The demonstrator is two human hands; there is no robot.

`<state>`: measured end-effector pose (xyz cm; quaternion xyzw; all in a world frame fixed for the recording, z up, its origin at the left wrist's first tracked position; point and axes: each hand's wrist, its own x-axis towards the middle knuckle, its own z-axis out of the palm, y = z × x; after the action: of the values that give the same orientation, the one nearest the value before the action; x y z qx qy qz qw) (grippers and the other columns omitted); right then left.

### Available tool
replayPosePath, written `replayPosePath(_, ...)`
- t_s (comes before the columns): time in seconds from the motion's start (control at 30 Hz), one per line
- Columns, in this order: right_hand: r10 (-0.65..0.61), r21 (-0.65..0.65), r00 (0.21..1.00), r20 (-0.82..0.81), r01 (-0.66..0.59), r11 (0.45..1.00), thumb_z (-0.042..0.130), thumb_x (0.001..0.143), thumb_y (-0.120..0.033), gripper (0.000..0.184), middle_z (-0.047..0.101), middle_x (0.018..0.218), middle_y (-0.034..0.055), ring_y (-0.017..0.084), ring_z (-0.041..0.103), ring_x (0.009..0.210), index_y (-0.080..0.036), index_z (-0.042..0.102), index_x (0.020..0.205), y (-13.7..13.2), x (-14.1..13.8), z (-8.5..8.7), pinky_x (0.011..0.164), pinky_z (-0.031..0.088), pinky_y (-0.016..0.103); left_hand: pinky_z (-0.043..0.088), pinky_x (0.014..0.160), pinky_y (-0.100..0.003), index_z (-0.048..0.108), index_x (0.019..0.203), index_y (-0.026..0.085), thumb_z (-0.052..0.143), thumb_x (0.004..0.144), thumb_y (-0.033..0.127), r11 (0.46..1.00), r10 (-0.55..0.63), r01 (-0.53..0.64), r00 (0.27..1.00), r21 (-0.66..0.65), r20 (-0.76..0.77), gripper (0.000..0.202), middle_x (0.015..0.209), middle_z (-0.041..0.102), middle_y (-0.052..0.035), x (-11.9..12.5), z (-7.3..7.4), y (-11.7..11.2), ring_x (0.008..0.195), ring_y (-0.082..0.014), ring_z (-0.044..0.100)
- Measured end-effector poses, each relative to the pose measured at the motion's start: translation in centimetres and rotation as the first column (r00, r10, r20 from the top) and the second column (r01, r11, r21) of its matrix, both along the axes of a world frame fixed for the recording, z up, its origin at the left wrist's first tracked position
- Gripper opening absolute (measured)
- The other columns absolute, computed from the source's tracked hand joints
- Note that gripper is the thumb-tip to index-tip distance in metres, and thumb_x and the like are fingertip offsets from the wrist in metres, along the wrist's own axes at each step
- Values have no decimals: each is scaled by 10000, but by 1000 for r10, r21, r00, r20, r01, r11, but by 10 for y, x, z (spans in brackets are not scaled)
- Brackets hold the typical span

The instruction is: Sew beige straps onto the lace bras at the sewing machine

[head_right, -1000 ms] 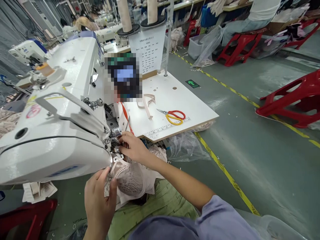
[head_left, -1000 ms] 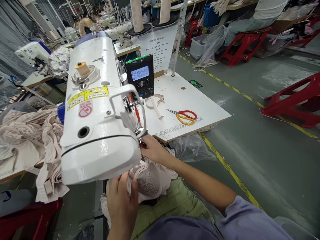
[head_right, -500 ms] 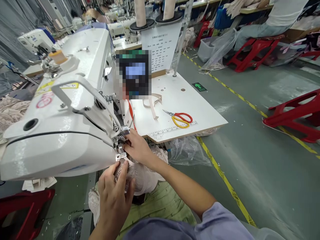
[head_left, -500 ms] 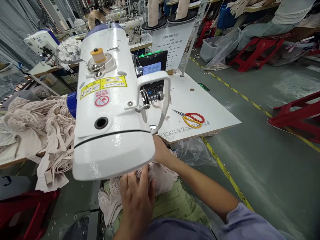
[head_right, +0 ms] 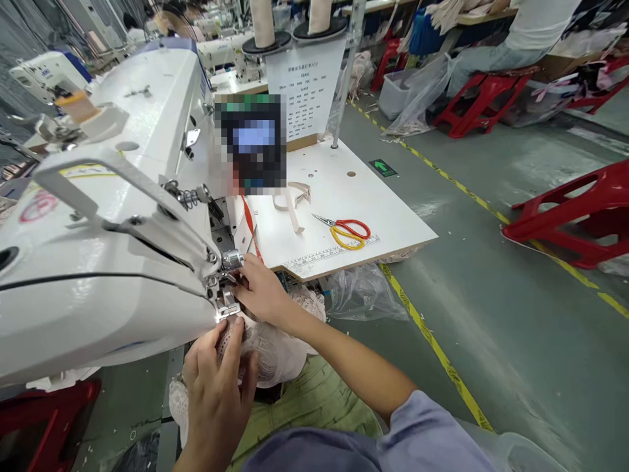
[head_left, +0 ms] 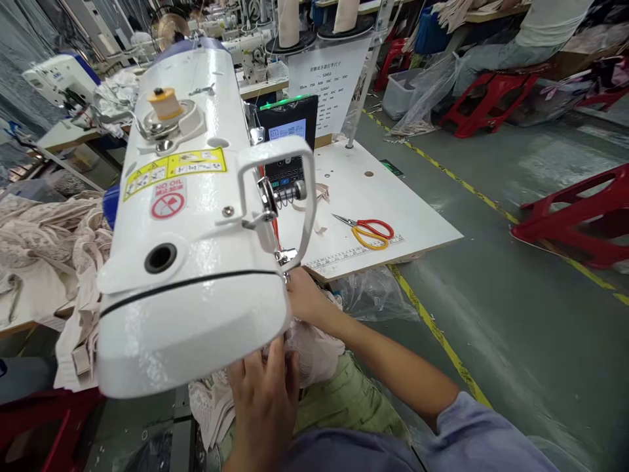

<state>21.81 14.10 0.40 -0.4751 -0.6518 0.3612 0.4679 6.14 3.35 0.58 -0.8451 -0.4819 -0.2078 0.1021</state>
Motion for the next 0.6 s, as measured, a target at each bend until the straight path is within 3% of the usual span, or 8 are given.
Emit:
replayPosePath(0.23,-18,-6,999,-27,17,1000,519,768,-90,112,550,937,49,176,498,760,-201,512,787,-1,-2,-4,648,435,295,399,970,-468,556,1344,173,661,854,277,1000,13,-13,1000,-13,16,512,1220,562,-206,0,-3,0,1145,-347,524)
replayPosePath(0.33,-83,-29,990,-110,81,996,554,858,-216,26,553,991,43,146,490,715,-208,557,883,-10,-1,-11,643,436,279,381,976,-490,573,1313,197,660,850,282,998,52,-48,991,-34,125,479,1223,558,-197,-8,-7,-2,1150,-351,523)
replayPosePath(0.4,-120,-57,977,-175,112,992,554,898,-304,119,549,1059,48,134,501,726,-208,564,967,-19,1,-17,648,437,271,370,984,-501,573,1293,213,638,865,309,991,121,-102,961,-89,248,443,1202,562,-180,-16,-11,-4,1157,-349,514)
replayPosePath(0.5,-141,-111,962,-235,118,987,553,918,-366,181,559,1044,48,144,529,799,-208,550,1008,-37,6,-28,682,437,266,382,993,-471,523,1306,218,553,911,414,929,313,-157,814,-334,490,442,1208,559,-160,-28,-19,-1,1184,-326,502)
replayPosePath(0.6,-120,-163,955,-270,78,983,573,909,-430,235,563,990,46,159,539,825,-214,537,993,-54,9,-36,696,442,273,427,966,-405,508,1306,236,411,952,519,786,486,21,596,-618,639,463,1222,589,-133,-35,-30,9,1162,-283,547)
